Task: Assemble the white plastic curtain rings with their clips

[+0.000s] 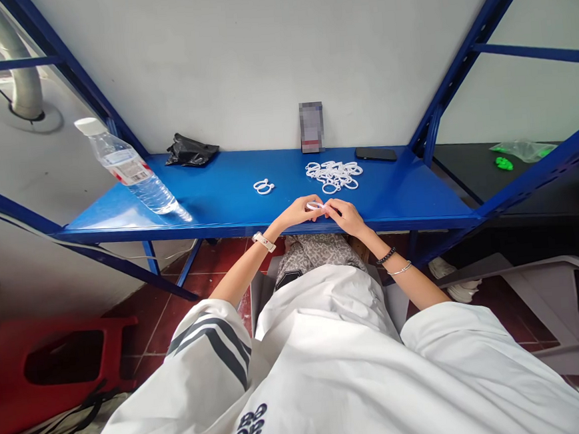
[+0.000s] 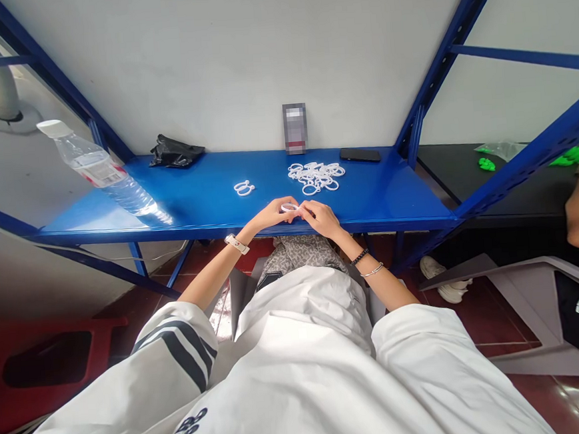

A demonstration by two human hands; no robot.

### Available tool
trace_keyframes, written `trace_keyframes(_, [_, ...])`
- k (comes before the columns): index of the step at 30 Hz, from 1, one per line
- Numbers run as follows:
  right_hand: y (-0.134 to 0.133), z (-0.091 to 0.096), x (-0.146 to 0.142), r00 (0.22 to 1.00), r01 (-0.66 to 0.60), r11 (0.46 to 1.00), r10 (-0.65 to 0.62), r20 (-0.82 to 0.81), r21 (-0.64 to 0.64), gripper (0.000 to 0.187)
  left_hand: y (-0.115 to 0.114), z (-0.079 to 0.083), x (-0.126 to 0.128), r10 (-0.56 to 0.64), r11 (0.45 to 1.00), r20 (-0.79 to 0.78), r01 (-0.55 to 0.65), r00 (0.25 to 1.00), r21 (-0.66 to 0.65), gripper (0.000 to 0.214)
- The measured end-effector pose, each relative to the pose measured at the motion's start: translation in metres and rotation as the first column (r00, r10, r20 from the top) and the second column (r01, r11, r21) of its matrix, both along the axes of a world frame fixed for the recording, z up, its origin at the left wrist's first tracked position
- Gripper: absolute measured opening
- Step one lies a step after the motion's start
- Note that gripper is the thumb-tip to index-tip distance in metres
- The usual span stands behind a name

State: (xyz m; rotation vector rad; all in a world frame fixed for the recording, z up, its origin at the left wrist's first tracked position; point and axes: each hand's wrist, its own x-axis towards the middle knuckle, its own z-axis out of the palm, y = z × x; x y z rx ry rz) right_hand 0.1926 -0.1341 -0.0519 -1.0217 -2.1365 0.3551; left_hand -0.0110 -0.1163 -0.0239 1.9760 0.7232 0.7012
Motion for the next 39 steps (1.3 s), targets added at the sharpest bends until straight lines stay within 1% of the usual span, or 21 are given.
trace_keyframes(6, [0.0001,0.001,0.0003,1.0,-0.018,1.0,0.018,-0.004,-0.025,0.041,0.0003,0.0001,0.0001,-0.011,1.0,0.0,0.011,1.0,-0.016,0.042])
trace_keyframes(9, [0.0015,-0.001,-0.0001,1.0,0.003,1.0,-0.003,0.027,0.006,0.042,0.0014,-0.001,-0.0002,-0.017,1.0,0.004,0.017,1.0,-0.015,0.041])
trace_keyframes(14, [0.0038,-0.0048,-0.0004,0.996,0.049,0.996,-0.054,0.066,0.069,0.044,0.0038,-0.0036,-0.0003,-0.023,0.999,-0.007,0.023,1.0,0.027,0.038])
trace_keyframes(21, [0.0059,-0.005,-0.0002,0.997,0.035,0.996,-0.04,0.061,0.082,0.043,0.0053,-0.006,0.0002,-0.034,0.996,-0.015,0.035,0.999,0.078,0.034])
trace_keyframes(26, [0.0062,-0.0055,-0.0009,0.997,0.024,0.996,-0.029,0.068,0.083,0.044,0.0035,-0.004,0.0011,0.0,0.998,-0.026,0.002,1.0,0.063,0.03])
trace_keyframes(30, [0.003,-0.0037,-0.0015,0.996,0.033,0.996,-0.04,0.083,0.085,0.041,0.0047,-0.0057,0.0012,-0.003,0.998,-0.01,0.003,1.0,0.055,0.028])
trace_keyframes(35, [-0.0006,-0.0004,-0.0015,0.994,0.037,0.997,-0.043,0.098,0.065,0.036,0.0061,-0.0071,0.0009,-0.013,0.998,-0.009,0.013,1.0,0.054,0.03])
trace_keyframes(39, [-0.0011,0.0008,-0.0015,0.993,0.01,0.998,-0.018,0.114,0.068,0.033,0.004,-0.0046,0.0011,-0.013,0.999,-0.014,0.013,1.0,0.051,0.024])
